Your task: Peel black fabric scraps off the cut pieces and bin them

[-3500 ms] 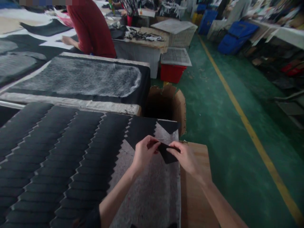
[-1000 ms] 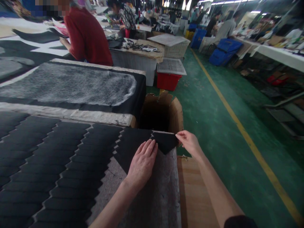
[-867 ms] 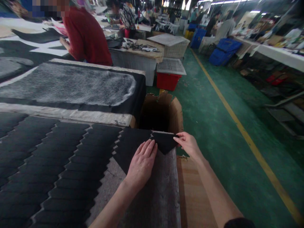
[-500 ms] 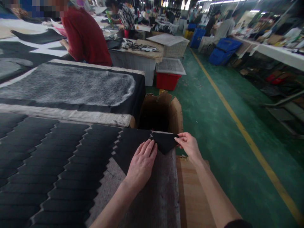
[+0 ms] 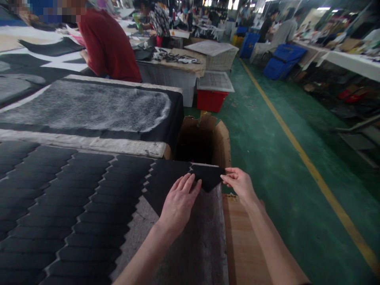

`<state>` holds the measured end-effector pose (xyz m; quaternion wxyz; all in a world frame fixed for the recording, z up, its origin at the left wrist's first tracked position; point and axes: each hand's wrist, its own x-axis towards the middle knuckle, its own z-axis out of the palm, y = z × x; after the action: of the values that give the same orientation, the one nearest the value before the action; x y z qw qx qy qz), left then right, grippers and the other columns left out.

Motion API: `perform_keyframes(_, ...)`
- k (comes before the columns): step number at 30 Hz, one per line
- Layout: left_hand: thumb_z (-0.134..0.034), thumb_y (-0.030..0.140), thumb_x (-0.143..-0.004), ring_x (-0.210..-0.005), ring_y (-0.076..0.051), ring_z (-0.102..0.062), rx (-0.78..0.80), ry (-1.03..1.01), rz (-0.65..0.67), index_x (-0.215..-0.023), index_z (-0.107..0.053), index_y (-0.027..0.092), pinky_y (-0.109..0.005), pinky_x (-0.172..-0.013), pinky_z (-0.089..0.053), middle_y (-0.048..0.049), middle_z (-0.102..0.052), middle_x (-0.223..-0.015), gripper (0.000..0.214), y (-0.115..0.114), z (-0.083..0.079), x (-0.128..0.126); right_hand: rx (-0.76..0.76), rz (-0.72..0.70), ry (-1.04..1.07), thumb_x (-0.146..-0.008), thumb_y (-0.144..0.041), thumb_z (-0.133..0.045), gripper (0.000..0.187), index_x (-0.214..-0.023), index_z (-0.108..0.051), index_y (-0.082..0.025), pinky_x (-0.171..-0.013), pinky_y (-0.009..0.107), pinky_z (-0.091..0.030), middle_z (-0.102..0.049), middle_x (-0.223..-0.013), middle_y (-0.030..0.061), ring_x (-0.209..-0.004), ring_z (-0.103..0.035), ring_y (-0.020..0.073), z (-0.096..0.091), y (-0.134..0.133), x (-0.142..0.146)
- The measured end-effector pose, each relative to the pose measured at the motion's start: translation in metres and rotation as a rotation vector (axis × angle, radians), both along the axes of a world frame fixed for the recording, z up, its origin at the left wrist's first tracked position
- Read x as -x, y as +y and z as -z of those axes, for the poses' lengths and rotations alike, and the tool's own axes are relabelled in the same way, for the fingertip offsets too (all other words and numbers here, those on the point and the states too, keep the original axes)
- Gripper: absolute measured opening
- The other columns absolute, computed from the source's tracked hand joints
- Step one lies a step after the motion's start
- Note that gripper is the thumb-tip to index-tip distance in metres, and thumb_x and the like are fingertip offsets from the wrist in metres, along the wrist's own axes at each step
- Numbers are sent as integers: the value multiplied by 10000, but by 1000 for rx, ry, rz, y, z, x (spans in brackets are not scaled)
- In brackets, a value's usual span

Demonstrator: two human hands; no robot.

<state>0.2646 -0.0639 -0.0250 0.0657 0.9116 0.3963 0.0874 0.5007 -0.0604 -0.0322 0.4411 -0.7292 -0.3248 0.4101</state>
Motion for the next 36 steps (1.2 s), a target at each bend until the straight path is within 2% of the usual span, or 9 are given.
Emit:
perform_keyframes(10, -437, 90, -906, -1269, -261, -485, -72, 65, -32, -1411, -429, 105, -410, -1052, -409, -143, -544, -1357, 506, 5, -3, -9, 22, 0, 37, -574, -335, -795, 428, -914, -612, -152, -465, 217, -443, -640, -597, -21, -521, -608, 124, 2, -1, 1)
perform_keyframes(15, -414, 79, -911, -1226, -257, -496, -81, 63, -52, -1399, -432, 100, -410, -1024, -411, -135, -554, -1319, 489, 6, -7, -13, 24, -16, -5, -626, -316, -744, 366, -925, -606, -157, -478, 226, -452, -633, -603, -23, -530, -617, 134, 8, 1, 2)
perform_keyframes(17, -422, 81, -907, -1224, -259, -494, -79, 61, -58, -1397, -431, 98, -410, -1020, -409, -136, -551, -1318, 490, 5, -7, -14, 30, -19, -93, -666, -305, -697, 323, -939, -601, -160, -506, 251, -470, -633, -612, -18, -542, -624, 149, 9, 0, 1)
perform_keyframes(20, -429, 76, -900, -1221, -257, -493, -80, 56, -64, -1390, -437, 122, -413, -1016, -406, -132, -554, -1311, 493, 5, -6, -14, -23, -1, -378, -714, -289, -639, 298, -983, -607, -164, -617, 314, -512, -660, -698, 18, -614, -638, 176, 5, -11, 0)
perform_keyframes(22, -429, 69, -896, -1231, -253, -486, -79, 46, -66, -1394, -435, 145, -413, -1021, -399, -126, -554, -1307, 504, 5, -6, -14, -75, -12, -519, -751, -309, -618, 299, -1014, -616, -167, -694, 344, -523, -682, -811, 60, -695, -647, 193, -3, -27, 2)
perform_keyframes(24, -428, 59, -891, -1236, -253, -481, -74, 37, -69, -1405, -424, 158, -418, -1022, -396, -123, -551, -1304, 523, 4, -7, -15, -98, -55, -549, -793, -350, -594, 289, -1022, -627, -176, -731, 357, -530, -691, -912, 93, -770, -655, 208, -11, -49, 4)
perform_keyframes(27, -430, 49, -884, -1226, -257, -485, -67, 41, -72, -1413, -416, 169, -425, -1009, -403, -124, -552, -1294, 542, 4, -9, -15, -92, -104, -513, -818, -402, -582, 271, -970, -647, -187, -744, 363, -541, -699, -919, 103, -800, -664, 219, -19, -76, 5)
perform_keyframes(30, -435, 51, -887, -1232, -259, -483, -64, 46, -71, -1419, -414, 176, -424, -1010, -404, -124, -554, -1293, 546, 3, -11, -16, -50, -105, -425, -813, -430, -600, 282, -947, -654, -187, -741, 353, -547, -706, -866, 83, -773, -669, 205, -18, -82, 1)
perform_keyframes(36, -440, 53, -892, -1279, -261, -459, -61, 33, -75, -1407, -442, 173, -414, -1036, -391, -125, -538, -1331, 529, -1, -8, -15, -20, 36, -71, -702, -467, -712, 512, -1090, -592, -154, -601, 281, -566, -684, -914, 68, -758, -674, 178, -5, -31, 2)
